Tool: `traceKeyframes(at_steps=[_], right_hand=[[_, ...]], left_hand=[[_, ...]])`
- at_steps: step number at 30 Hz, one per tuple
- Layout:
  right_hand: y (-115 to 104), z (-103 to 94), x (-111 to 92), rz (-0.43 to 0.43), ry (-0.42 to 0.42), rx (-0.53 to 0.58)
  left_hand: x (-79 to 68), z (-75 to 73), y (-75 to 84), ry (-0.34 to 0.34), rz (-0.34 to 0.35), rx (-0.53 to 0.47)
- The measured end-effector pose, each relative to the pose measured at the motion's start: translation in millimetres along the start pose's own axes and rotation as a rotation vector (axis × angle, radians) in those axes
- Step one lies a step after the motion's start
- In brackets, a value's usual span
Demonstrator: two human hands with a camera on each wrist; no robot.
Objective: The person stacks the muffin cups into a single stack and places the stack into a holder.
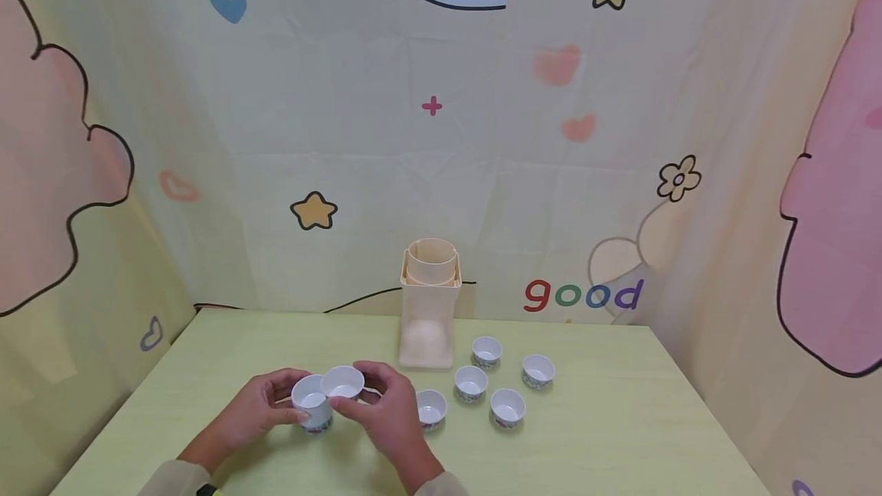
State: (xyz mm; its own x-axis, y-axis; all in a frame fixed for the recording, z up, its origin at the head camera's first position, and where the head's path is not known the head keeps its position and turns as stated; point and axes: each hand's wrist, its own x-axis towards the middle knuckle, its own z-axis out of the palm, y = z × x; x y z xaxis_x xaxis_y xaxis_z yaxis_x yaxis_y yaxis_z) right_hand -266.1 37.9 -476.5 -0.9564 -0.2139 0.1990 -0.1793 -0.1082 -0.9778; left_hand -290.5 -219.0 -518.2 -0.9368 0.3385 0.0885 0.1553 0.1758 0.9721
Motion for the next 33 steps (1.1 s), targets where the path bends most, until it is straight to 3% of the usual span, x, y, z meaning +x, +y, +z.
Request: traceKeyframes(at_steps=[12, 33], right_hand=[[1.6, 17.3, 12.9, -0.008, 0.002, -0.003], [11.4, 34.3, 23.8, -0.038, -0.009, -0.05]], left_hand=[[-0.6, 0.7, 2.0, -0.018, 0.053, -0.018], [0.2, -0.8, -1.5, -0.006, 0.02, -0.023]])
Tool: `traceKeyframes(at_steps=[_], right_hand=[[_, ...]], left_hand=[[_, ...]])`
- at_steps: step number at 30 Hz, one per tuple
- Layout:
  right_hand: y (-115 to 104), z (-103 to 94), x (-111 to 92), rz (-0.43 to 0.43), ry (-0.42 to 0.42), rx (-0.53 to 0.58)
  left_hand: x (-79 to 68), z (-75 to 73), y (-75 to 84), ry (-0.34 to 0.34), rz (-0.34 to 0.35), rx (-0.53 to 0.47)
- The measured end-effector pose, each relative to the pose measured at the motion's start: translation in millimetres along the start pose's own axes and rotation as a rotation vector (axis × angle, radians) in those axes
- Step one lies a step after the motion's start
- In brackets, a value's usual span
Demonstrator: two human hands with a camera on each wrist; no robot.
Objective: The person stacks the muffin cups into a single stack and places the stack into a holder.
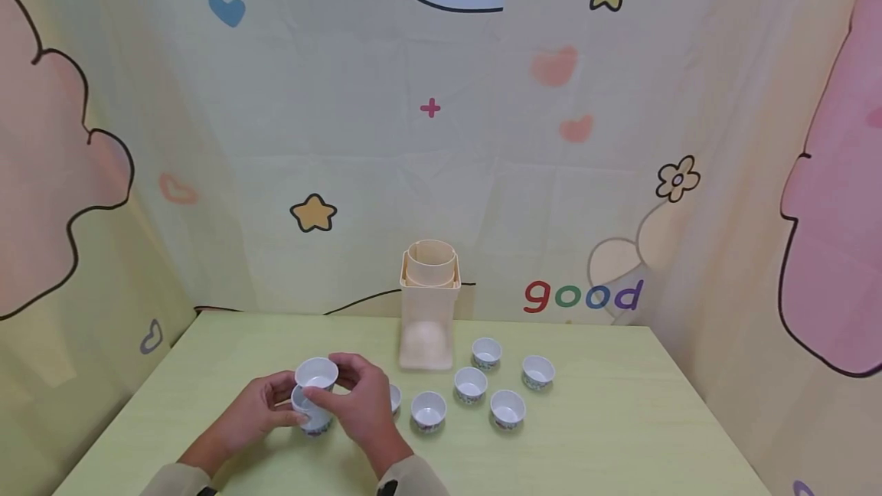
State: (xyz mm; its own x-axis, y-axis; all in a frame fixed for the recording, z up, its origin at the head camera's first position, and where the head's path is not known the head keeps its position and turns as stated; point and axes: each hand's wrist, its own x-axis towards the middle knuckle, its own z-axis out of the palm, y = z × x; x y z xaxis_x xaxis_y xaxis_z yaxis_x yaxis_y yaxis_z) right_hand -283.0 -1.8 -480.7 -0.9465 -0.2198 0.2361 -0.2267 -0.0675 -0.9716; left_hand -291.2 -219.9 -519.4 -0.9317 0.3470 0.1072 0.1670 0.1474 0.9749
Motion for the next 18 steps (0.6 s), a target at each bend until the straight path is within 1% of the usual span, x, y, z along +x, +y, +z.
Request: traceKeyframes(at_steps=[5, 11, 18], right_hand=[[2.4, 1.5, 0.3, 0.008, -0.005, -0.037], [8.9, 2.6, 0.4, -0.003, -0.017, -0.094], [11.2, 3.1, 0.3, 0.022, -0.027, -0.112]], left_hand=[[-0.2, 0.1, 1.0, 0.001, -0.012, -0.009], [-0.5, 0.8, 2.2, 0.008, -0.026, -0.004], [0.1, 0.1, 2.3, 0.003, -0.029, -0.009]])
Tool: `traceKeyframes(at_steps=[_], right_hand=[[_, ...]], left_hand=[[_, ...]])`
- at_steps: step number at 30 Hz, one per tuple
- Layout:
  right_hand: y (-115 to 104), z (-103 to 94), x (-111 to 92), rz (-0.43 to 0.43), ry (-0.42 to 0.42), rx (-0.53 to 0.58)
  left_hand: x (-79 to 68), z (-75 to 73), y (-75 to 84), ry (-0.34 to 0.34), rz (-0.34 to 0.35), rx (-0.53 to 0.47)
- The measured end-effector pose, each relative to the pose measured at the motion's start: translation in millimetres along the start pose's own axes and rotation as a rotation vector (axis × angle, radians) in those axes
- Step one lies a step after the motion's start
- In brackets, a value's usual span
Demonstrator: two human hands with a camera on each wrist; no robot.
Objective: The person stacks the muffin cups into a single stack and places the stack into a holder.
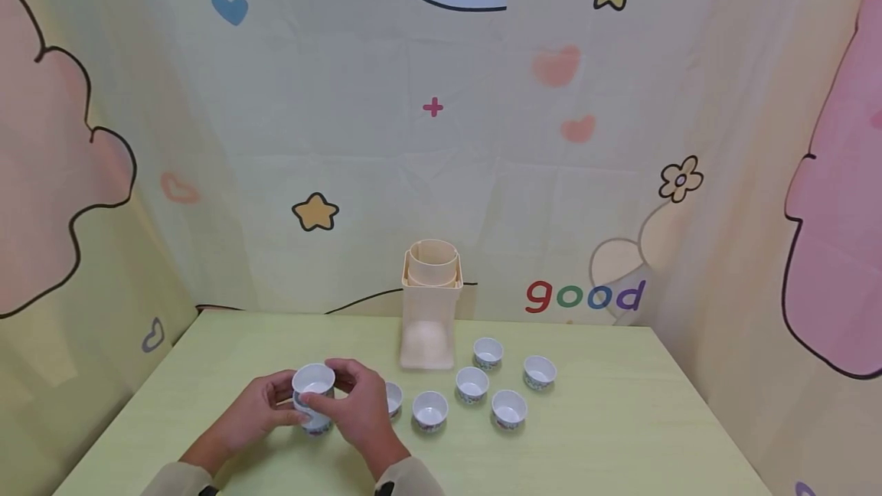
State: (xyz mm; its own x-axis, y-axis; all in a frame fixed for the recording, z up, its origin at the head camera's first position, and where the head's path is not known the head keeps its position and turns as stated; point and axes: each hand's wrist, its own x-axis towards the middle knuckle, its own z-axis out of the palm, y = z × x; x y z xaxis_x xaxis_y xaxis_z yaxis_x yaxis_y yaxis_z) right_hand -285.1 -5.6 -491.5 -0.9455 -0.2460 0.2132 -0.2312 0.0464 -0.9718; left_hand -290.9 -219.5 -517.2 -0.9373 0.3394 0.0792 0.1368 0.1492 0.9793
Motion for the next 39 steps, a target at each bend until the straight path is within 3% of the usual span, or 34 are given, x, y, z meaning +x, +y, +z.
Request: traceKeyframes(at_steps=[12, 32, 39], right_hand=[[3.1, 1.1, -2.9, -0.014, -0.008, 0.03], [3.3, 0.6, -5.5, -0.064, -0.037, 0.011], [2.7, 0.3, -3.7, -0.047, -0.047, -0.018]], left_hand=[[0.7, -1.2, -1.9, -0.007, 0.02, 0.008], [-0.1, -0.2, -3.5, -0.019, 0.048, 0.01], [0.4, -0.3, -4.1, -0.024, 0.062, 0.015]])
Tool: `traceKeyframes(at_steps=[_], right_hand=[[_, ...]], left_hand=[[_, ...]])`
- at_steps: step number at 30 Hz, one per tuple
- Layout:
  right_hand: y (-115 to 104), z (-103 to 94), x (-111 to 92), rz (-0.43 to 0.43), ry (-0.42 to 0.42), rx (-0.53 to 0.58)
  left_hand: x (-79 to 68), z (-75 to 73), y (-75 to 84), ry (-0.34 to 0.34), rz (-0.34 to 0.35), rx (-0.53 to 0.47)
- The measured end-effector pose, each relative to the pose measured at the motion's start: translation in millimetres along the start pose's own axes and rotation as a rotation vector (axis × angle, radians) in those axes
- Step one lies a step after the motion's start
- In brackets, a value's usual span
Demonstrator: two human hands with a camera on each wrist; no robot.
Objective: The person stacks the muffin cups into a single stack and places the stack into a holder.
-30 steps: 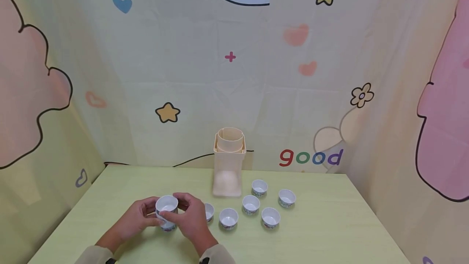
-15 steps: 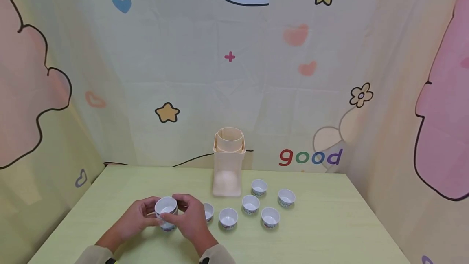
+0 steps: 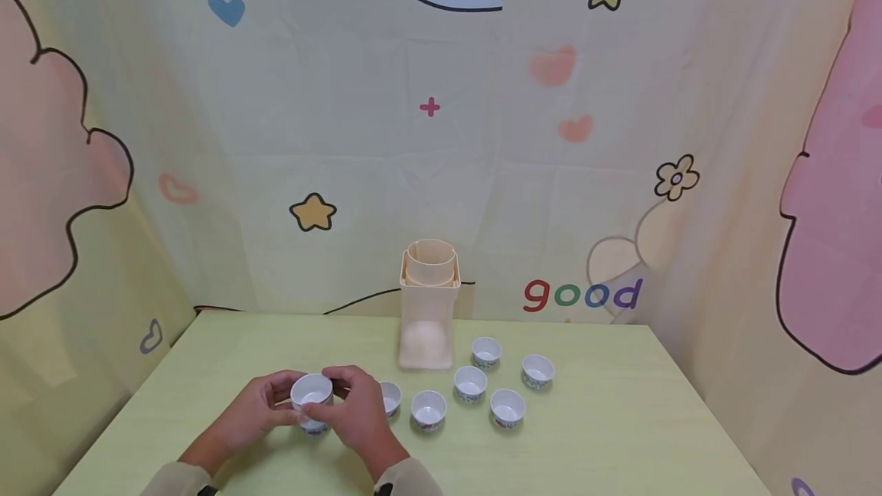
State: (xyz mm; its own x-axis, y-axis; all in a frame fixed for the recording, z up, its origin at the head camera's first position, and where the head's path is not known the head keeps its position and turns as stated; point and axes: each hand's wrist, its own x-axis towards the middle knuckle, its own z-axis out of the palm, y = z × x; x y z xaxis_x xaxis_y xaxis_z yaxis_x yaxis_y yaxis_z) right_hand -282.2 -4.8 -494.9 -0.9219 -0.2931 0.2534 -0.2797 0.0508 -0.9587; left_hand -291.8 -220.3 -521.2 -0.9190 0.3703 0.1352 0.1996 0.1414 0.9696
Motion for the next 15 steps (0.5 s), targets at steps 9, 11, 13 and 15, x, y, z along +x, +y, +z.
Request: traceKeyframes(at_steps=[9, 11, 13, 15], right_hand=[[-3.6, -2.4, 1.4, 0.054, -0.017, -0.036], [-5.3, -2.6, 1.0, 0.059, -0.019, -0.035], [-6.4, -2.6, 0.2, 0.062, -0.02, -0.038], [-7.2, -2.4, -1.0, 0.064, -0.017, -0.039]], left_hand=[[-0.6, -0.7, 1.9, 0.015, -0.02, 0.005], [-0.5, -0.6, 1.5, 0.016, -0.021, 0.002], [-0.5, -0.5, 0.9, 0.015, -0.022, -0.001], [-0.5, -0.3, 0.0, 0.012, -0.02, -0.003]])
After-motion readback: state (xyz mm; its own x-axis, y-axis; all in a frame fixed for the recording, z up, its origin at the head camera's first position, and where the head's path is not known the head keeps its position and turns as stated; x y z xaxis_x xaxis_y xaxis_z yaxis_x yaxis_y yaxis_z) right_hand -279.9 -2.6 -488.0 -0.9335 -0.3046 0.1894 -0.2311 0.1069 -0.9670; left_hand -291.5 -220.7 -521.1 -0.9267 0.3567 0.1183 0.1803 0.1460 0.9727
